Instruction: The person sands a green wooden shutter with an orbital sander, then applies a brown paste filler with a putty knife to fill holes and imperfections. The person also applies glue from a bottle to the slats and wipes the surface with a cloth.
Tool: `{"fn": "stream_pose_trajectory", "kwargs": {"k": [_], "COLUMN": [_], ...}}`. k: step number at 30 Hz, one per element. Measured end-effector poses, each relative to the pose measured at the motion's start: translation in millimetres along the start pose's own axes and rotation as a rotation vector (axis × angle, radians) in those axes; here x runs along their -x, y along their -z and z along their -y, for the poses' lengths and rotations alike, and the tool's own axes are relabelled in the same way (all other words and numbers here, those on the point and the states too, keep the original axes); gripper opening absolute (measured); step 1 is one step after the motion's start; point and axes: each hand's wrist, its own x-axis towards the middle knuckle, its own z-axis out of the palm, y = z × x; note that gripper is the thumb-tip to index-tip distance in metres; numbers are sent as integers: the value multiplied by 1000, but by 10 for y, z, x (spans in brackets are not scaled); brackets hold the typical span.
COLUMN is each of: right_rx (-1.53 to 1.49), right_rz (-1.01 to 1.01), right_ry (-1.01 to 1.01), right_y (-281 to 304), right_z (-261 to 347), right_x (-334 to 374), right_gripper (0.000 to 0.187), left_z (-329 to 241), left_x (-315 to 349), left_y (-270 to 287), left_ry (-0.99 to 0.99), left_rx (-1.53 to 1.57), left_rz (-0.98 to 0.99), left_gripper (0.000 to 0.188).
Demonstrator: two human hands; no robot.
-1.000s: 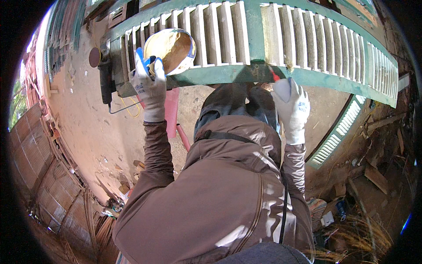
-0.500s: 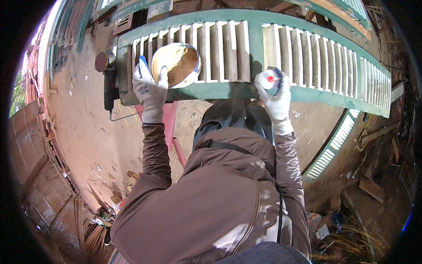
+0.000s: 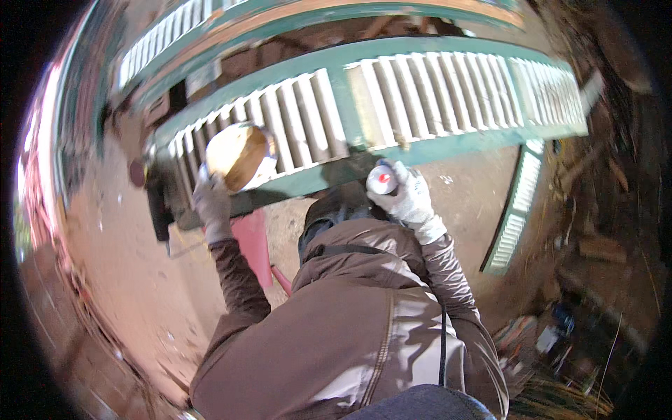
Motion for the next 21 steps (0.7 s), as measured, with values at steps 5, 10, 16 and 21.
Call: {"fn": "stream_pose_trajectory", "kwargs": {"k": [5, 10, 16, 21], "right_rx": [3, -54, -118, -102], "right_rz": [-77, -217, -418, -520], "right_ry": [-102, -207, -311, -415], "right_y": [175, 515, 1019, 1640], "right_z": [-323, -685, -1410, -2207], "right_x": [307, 569, 1019, 1537], "right_gripper": [64, 66, 67, 67], "left_z": [-392, -1559, -3332, -4526], "left_x": [-109, -217, 118, 739], "left_y": [-87, -392, -1092, -1788], "left_ry": [-166, -423, -386, -520], "left_rx": [165, 234, 475, 359], "left_rz": [-72, 10, 308, 307], "left_gripper": [42, 48, 79, 88]}}
